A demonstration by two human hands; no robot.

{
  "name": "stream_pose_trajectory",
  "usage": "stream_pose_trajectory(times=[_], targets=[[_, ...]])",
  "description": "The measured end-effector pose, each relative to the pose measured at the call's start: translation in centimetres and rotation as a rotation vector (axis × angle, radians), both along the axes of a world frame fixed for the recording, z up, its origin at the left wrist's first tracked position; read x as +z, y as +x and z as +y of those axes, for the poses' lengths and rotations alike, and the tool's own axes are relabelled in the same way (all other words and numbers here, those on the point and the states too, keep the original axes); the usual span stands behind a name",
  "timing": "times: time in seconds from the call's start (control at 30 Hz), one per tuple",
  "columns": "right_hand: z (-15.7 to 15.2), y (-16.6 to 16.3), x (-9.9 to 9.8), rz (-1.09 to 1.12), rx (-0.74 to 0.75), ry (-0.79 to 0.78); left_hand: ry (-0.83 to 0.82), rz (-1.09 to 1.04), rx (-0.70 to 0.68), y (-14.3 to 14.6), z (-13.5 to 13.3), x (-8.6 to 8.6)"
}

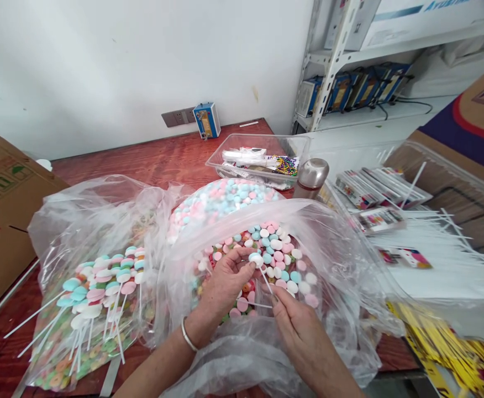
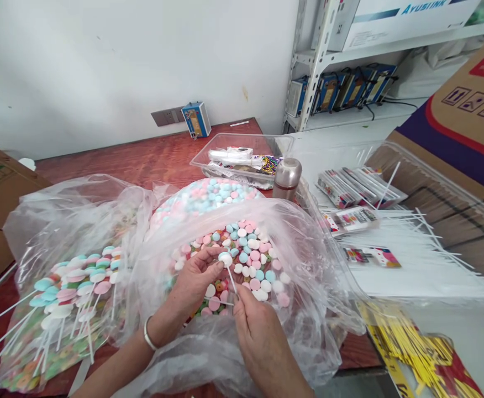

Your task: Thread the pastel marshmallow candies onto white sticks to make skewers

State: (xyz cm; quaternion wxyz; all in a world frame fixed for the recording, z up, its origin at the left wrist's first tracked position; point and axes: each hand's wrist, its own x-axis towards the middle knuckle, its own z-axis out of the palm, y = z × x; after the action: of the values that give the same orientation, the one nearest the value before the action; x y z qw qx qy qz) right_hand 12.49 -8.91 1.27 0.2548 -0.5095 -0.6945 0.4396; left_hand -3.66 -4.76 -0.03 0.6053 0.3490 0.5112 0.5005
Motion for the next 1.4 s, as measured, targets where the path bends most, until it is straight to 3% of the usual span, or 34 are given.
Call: stream_pose_trajectory(times=[0.3, 0.47, 0.73, 0.83, 0.93, 1.0, 1.07, 1.17, 1.23, 1.33, 1.4], targets=[[0.5, -0.5, 0.2, 0.07, -0.038, -0.08, 0.07, 0.182, -0.085, 0.2, -0.5, 0.2], [0.5, -0.8, -0.8, 0.06, -0.051, -0.025, 0.098, 0.296, -0.137, 0.5, -1.5, -0.5], [0.2, -0.3, -4.9, 0.153, -0.141, -0.015, 0.493, 0.615, -0.314, -0.7, -4.0, -1.8], [0.5, 0.5, -5.0, 0.158, -0.172, -0.111, 0.396, 0.705, -0.2, -2.8, -3.3, -1.8], [0.7, 1.2, -4.5, 0.018, -0.189, -0.013, 0.366, 0.829, -0.029, -4.8, -2.3, -1.3], [0.6, 1.3, -4.3, -0.042, -0.15, 0.069, 0.425, 0.892, -0.13, -5.5, -2.3, -0.8], [0.2, 1.2, -4.4, -0.032, -0.088, 0.079, 0.539, 0.968, -0.344, -5.5, -3.0, -0.6], [-1.0, 1.0, -5.2, -0.042, -0.039, 0.007, 0.665, 1.164, -0.623, -5.1, -5.1, -1.2], [-1.9, 1.2, -5.8, -0.072, -0.012, -0.06, 0.625, 1.28, -0.727, -5.2, -6.6, -1.9], [-3.1, 1.7, -6.2, -0.054, 0.014, -0.139, 0.523, 1.325, -0.742, -5.7, -8.1, -2.4], [-3.4, 1.9, -6.0, -0.016, -0.029, -0.155, 0.51, 1.313, -0.623, -5.8, -8.0, -2.0]])
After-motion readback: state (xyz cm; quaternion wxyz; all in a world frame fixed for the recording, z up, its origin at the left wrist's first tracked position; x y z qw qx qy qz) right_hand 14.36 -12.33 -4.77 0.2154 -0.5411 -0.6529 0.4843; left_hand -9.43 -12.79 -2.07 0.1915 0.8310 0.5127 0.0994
